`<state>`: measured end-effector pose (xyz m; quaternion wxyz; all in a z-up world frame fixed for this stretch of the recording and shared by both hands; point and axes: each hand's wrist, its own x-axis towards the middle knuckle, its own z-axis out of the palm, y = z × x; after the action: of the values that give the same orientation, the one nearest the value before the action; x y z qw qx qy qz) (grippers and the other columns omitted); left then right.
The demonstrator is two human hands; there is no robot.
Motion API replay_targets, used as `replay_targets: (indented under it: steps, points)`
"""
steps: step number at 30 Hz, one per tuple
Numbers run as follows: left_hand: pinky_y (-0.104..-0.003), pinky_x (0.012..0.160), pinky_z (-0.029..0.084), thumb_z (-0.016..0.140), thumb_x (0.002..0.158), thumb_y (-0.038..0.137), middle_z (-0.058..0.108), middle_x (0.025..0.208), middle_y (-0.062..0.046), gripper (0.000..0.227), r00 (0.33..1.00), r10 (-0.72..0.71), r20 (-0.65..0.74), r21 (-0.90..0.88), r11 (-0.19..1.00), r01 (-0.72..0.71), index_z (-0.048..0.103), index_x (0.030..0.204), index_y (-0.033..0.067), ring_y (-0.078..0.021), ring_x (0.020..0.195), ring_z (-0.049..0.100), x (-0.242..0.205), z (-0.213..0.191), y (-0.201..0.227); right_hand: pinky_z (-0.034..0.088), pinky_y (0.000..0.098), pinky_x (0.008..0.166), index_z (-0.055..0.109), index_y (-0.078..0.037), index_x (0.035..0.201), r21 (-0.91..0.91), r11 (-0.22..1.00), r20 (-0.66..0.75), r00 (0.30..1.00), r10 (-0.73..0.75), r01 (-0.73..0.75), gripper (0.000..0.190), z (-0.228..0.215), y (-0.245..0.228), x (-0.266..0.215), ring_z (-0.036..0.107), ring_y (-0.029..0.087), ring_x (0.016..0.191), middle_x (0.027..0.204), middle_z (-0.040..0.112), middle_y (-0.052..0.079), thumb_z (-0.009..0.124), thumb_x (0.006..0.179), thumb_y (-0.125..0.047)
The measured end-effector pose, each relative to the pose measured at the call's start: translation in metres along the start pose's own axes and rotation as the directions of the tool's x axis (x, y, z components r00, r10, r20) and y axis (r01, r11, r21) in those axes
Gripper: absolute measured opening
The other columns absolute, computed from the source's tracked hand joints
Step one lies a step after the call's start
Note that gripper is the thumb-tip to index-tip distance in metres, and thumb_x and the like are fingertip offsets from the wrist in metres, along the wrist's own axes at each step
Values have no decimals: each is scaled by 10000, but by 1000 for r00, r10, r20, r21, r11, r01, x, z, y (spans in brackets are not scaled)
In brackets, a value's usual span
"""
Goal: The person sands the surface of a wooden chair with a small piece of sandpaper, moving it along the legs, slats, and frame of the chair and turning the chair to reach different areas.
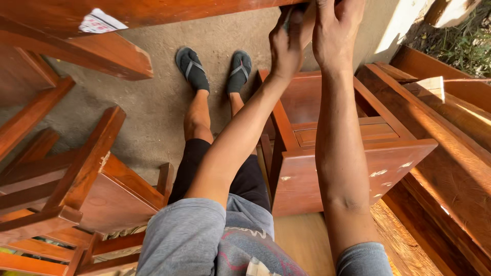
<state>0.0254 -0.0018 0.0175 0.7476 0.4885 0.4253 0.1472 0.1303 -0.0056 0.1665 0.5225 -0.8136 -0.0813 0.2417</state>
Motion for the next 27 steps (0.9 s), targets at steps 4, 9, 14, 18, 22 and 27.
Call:
replay_targets:
  steps: [4, 9, 14, 18, 22, 27]
  points:
    - [-395, 1047, 479, 401, 1134, 255, 572, 1405, -156, 431, 998, -5, 58, 36, 999, 3, 451, 1481, 3, -276, 1255, 593, 0, -39, 5, 391, 449, 1249, 258, 6, 1522, -123, 974, 13, 982, -188, 188, 589, -1, -22, -1, 468, 320, 1420, 1505, 496, 204, 618, 1204, -334]
    - [-433, 946, 515, 471, 1057, 189, 670, 1132, -240, 314, 964, 263, 27, 296, 919, -259, 631, 1187, -48, -319, 1061, 629, 24, -24, -17, 317, 425, 1306, 234, -17, 1582, -145, 981, 10, 992, -127, 127, 661, 2, -15, -2, 422, 316, 1513, 1596, 448, 214, 651, 1234, -392]
    - [-415, 745, 537, 479, 1079, 216, 711, 818, -145, 341, 966, -222, 136, 355, 921, 161, 691, 999, -39, -262, 813, 703, 42, -58, 14, 284, 417, 1224, 242, 15, 1551, -114, 991, -9, 998, -66, 64, 668, 2, -20, 3, 378, 322, 1401, 1556, 410, 244, 628, 1199, -401]
    - [-419, 764, 513, 468, 1124, 228, 713, 947, -194, 368, 998, 18, 61, -5, 1000, -18, 657, 1148, -87, -297, 849, 632, 19, -13, 27, 253, 405, 1332, 52, -25, 1614, -113, 974, 18, 981, -193, 194, 785, -2, -5, -8, 315, 300, 1567, 1660, 322, 213, 627, 1224, -391]
    - [-437, 807, 499, 415, 1178, 267, 659, 1071, -260, 415, 995, 86, -55, 113, 990, -79, 598, 1248, -99, -363, 940, 599, -47, 2, 61, 259, 386, 1320, 108, -85, 1655, -94, 980, 67, 983, -168, 174, 712, -6, 3, -12, 315, 269, 1562, 1670, 322, 169, 620, 1276, -403]
    - [-456, 823, 544, 315, 1151, 256, 635, 1019, -371, 495, 869, -494, -20, 439, 777, 452, 696, 1193, -58, -465, 910, 635, -67, -7, 94, 233, 403, 1316, -25, -69, 1643, -41, 981, 63, 980, -189, 192, 823, -2, -8, 2, 215, 291, 1570, 1717, 201, 197, 596, 1211, -393]
